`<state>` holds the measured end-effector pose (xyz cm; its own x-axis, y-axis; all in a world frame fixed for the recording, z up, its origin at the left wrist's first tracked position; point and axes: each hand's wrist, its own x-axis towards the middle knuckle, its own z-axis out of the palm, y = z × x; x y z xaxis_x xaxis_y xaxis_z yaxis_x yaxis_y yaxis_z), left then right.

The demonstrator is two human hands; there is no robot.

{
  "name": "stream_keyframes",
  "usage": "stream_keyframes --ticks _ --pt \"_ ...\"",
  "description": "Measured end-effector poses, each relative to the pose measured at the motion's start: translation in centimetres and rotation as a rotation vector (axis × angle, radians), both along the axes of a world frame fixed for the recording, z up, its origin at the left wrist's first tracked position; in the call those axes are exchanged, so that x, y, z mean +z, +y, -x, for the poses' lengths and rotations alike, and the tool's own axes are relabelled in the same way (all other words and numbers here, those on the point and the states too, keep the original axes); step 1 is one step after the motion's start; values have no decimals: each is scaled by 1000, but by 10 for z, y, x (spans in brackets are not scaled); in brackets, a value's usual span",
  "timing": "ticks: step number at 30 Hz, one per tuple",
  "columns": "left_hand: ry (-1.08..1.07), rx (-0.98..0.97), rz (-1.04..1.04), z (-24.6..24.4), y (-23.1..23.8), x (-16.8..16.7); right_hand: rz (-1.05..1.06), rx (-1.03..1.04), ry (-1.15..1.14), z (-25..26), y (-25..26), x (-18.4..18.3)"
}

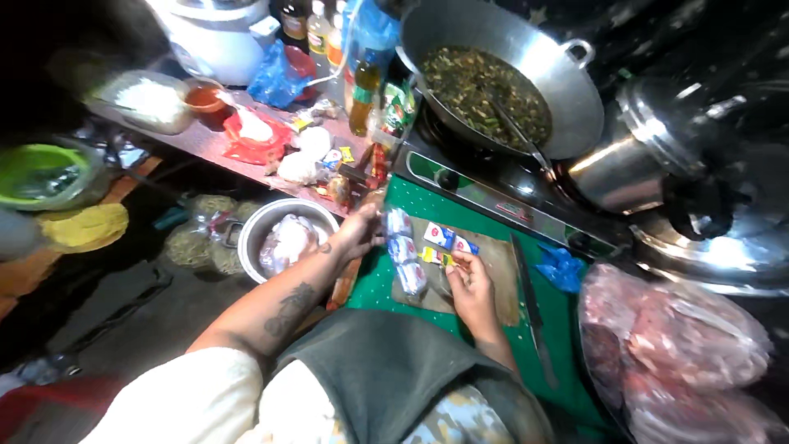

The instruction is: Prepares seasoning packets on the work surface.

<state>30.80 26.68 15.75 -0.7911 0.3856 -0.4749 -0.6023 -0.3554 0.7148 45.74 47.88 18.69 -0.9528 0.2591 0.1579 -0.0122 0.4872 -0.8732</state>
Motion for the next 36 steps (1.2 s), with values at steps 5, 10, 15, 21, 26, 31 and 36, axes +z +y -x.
stream_keyframes --ticks 5,10,15,21,26,31,36 --pt "93 -204 22 -23 6 -1 83 7 -429 47 -36 -20" --pt "140 -281 -56 -41 6 7 291 -30 -381 48 -41 -25" --pt "129 -353 -158 -50 14 14 635 -93 -358 30 -27 -14" --pt "161 -449 -285 -63 36 28 847 156 -154 10 -1 -15" --pt "120 -390 -326 -74 47 35 805 35 -84 1 -9 -5" --pt "107 -331 -397 -79 49 41 924 26 17 -2 -10 0" --pt "167 -249 -477 -76 50 42 1010 -31 69 5 -6 1"
